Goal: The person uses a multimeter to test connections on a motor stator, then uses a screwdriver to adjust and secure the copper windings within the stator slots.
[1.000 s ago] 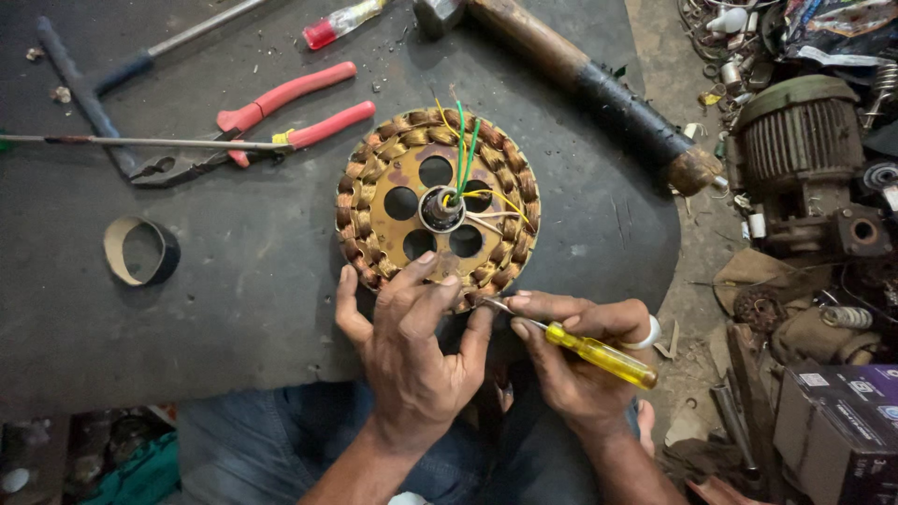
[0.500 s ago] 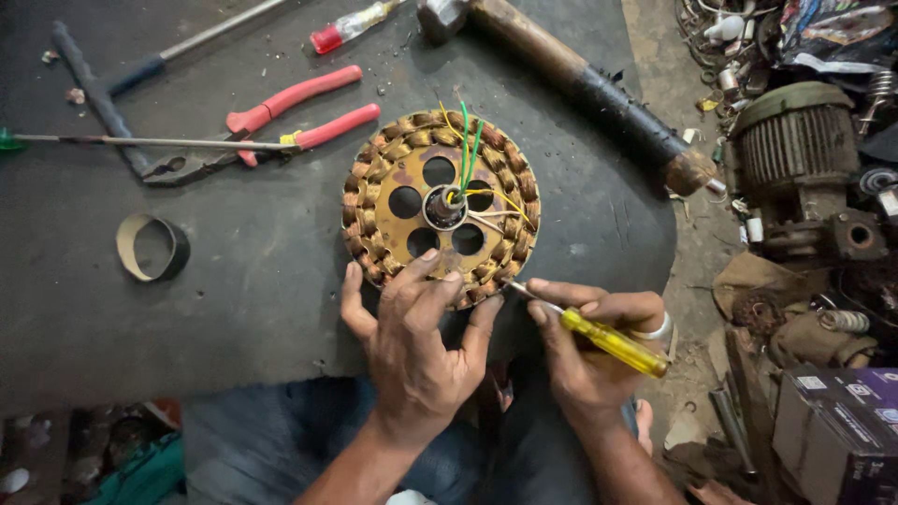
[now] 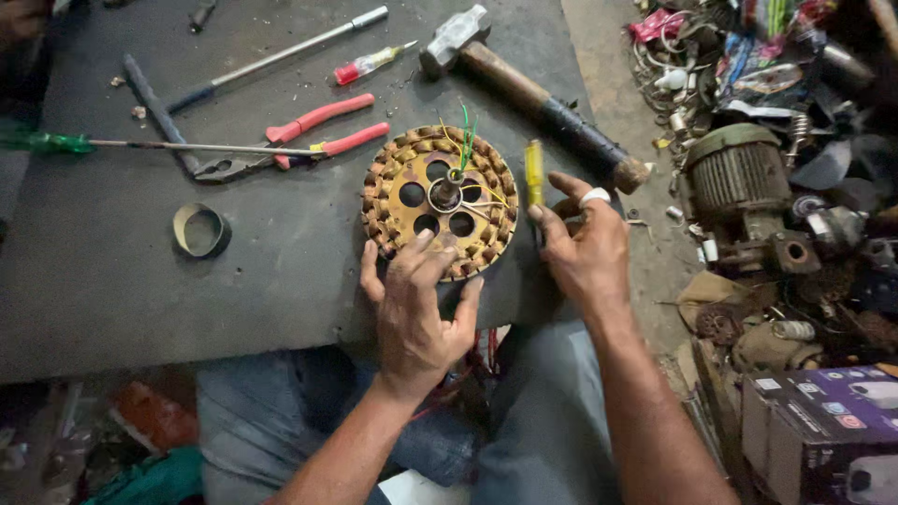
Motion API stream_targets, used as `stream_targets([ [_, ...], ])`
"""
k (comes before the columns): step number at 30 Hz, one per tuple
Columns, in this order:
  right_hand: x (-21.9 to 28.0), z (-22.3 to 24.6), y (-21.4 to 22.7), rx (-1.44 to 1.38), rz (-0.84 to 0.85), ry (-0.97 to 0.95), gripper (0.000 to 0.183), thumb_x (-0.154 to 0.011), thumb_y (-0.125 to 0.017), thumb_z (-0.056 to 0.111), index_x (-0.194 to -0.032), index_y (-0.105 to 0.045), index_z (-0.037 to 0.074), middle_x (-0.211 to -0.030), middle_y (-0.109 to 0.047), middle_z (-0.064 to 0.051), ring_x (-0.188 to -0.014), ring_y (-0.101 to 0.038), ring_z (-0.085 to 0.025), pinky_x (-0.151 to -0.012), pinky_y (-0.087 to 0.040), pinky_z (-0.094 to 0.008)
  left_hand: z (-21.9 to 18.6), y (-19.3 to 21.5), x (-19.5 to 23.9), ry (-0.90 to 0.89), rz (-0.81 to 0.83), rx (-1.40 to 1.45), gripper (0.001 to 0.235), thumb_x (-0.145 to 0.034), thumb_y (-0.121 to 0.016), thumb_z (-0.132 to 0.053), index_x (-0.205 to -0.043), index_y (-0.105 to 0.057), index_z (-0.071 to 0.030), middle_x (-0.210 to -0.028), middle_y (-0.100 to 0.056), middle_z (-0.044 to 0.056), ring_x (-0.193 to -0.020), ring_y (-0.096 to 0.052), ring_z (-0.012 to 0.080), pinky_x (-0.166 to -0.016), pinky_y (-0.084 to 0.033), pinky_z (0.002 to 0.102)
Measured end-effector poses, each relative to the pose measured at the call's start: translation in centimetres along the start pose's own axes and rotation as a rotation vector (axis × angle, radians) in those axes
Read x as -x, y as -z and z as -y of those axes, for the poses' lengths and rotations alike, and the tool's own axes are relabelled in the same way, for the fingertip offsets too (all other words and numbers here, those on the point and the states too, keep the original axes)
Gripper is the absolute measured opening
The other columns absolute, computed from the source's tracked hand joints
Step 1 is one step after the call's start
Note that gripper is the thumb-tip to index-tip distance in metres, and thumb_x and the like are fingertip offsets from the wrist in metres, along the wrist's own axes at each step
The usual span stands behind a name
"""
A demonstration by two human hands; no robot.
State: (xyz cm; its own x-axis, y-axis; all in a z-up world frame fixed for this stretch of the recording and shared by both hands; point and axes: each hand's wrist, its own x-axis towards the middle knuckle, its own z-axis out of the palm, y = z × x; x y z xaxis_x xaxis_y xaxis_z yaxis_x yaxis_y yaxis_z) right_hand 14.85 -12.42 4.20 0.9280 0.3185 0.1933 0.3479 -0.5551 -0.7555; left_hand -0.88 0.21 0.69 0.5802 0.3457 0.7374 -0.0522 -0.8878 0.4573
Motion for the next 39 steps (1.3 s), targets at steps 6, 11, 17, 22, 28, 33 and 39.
stream_targets([
  [6,5.8,-0.2,-0.9,-0.227,-0.145,0.077,0.026,-0.090,-0.076,0.002,-0.115,-0.072,0.002,-0.102,-0.072,-0.007,-0.091,-0.071,-0.015,-0.082,-0.058,-0.027,-0.3,0.0,-0.1,0.031,-0.012,-0.025,0.027,-0.087,-0.081,-0.019,-0.111,-0.069,-0.013,-0.121,-0.062,0.007,-0.130,-0.057,0.0294,-0.123,-0.024,0.061],
  [11,8.6,-1.2,-1.8,-0.381,-0.201,0.139,0.024,-0.088,-0.074,-0.004,-0.111,-0.069,0.000,-0.114,-0.060,-0.008,-0.100,-0.070,-0.016,-0.088,-0.059,-0.027,-0.5,-0.1,-0.2,-0.001,-0.023,-0.064,0.016,-0.089,-0.078,-0.018,-0.104,-0.073,-0.014,-0.121,-0.064,0.006,-0.128,-0.058,0.0277,-0.122,-0.024,0.061],
  [17,8.5,-2.2,-2.4,-0.341,-0.245,0.144,0.022,-0.088,-0.074,-0.003,-0.109,-0.070,0.001,-0.112,-0.063,-0.008,-0.097,-0.072,-0.016,-0.085,-0.060,-0.027,-0.4,-0.5,0.1,-0.016,-0.029,-0.114,0.016,-0.090,-0.079,-0.020,-0.106,-0.074,-0.017,-0.124,-0.063,0.004,-0.131,-0.056,0.0260,-0.121,-0.026,0.062],
  [22,9.0,-2.1,-2.4,-0.354,-0.260,0.186,0.023,-0.088,-0.074,-0.002,-0.111,-0.070,0.000,-0.115,-0.062,-0.010,-0.097,-0.071,-0.017,-0.086,-0.060,-0.028,-0.3,-1.0,0.5,-0.056,-0.052,-0.191,0.016,-0.093,-0.079,-0.021,-0.108,-0.074,-0.019,-0.129,-0.060,0.003,-0.132,-0.053,0.0249,-0.120,-0.027,0.062],
  [28,9.4,-1.1,-1.7,-0.269,-0.235,0.236,0.024,-0.086,-0.075,0.000,-0.110,-0.071,0.001,-0.117,-0.063,-0.013,-0.097,-0.071,-0.021,-0.086,-0.060,-0.030,-0.5,-0.6,0.4,-0.121,-0.074,-0.190,0.018,-0.095,-0.078,-0.020,-0.111,-0.069,-0.018,-0.129,-0.056,0.003,-0.133,-0.052,0.0260,-0.119,-0.028,0.061],
  [33,12.8,0.1,-0.8,-0.148,-0.183,0.405,0.028,-0.081,-0.078,0.001,-0.108,-0.071,0.002,-0.111,-0.067,-0.014,-0.103,-0.068,-0.030,-0.090,-0.056,-0.040,-0.8,2.9,2.3,-0.104,-0.052,0.025,0.049,-0.093,-0.079,-0.023,-0.131,-0.052,-0.009,-0.140,-0.051,0.015,-0.138,-0.048,0.0354,-0.120,-0.028,0.057],
  [39,19.5,2.0,-1.7,-0.255,0.513,0.409,0.034,-0.080,-0.080,0.006,-0.113,-0.070,0.007,-0.109,-0.069,-0.014,-0.101,-0.069,-0.033,-0.086,-0.058,-0.042,-4.3,13.1,11.0,0.345,-0.001,0.174,0.031,-0.080,-0.082,-0.013,-0.106,-0.064,-0.010,-0.116,-0.065,0.014,-0.107,-0.069,0.0300,-0.088,-0.058,0.037],
])
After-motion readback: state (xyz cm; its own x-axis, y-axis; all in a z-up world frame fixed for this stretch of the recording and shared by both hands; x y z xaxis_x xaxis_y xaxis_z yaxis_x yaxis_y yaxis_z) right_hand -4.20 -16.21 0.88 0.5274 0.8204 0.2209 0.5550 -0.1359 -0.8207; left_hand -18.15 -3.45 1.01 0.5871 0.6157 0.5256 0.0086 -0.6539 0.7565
